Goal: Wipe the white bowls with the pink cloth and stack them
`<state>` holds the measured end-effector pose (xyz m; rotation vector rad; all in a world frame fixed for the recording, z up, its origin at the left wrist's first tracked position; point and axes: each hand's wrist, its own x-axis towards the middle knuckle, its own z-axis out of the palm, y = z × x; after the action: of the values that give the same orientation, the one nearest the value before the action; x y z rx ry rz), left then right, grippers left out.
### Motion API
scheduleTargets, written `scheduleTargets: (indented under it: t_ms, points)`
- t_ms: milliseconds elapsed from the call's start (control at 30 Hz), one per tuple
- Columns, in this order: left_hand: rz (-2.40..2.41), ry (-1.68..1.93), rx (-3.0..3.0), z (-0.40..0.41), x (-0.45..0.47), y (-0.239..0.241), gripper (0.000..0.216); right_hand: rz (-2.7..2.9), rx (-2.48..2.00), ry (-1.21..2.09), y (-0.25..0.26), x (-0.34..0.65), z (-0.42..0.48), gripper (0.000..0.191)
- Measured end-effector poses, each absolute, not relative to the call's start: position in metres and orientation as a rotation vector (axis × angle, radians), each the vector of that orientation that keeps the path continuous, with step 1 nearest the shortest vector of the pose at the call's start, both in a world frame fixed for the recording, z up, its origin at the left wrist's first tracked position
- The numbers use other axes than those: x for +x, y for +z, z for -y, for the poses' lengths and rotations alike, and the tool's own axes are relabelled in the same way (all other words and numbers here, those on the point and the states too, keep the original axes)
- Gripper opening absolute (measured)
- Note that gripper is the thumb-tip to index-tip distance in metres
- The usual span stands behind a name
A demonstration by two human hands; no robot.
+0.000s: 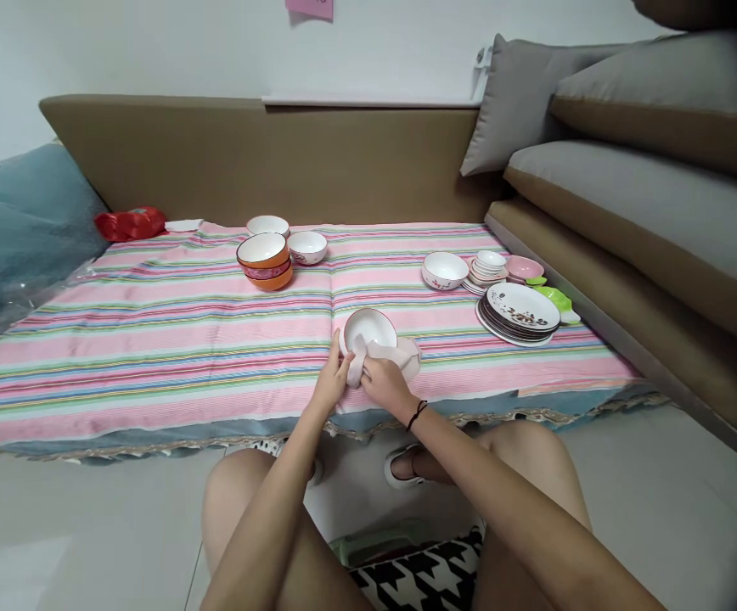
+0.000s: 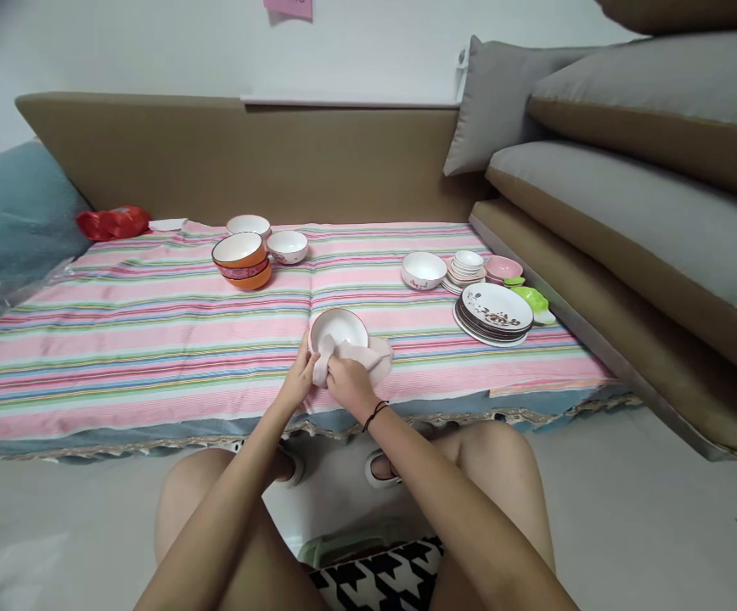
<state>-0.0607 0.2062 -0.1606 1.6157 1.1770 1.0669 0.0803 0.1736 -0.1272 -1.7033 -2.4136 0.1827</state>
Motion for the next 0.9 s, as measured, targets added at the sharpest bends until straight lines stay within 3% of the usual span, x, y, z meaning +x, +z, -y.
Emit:
scheduleTargets:
  t_ms: [300,600,900]
  points:
    - [-1.202,1.007,1.597,-0.202,-0.061,-0.166,0.082,2.556,-1.58,0.102,-0.124,0.104,-0.185,0.027]
    - [-1.141,0.994,1.633,-0.2,-0.06,-0.159,0.079,2.557,-1.578,0.085,-0.12,0.109,-0.191,0.038]
    - [-1.218,0.988,1.668,-0.209,-0.056,-0.159,0.077,2.541,-1.584,0.137,-0.118,0.115,-0.195,0.034]
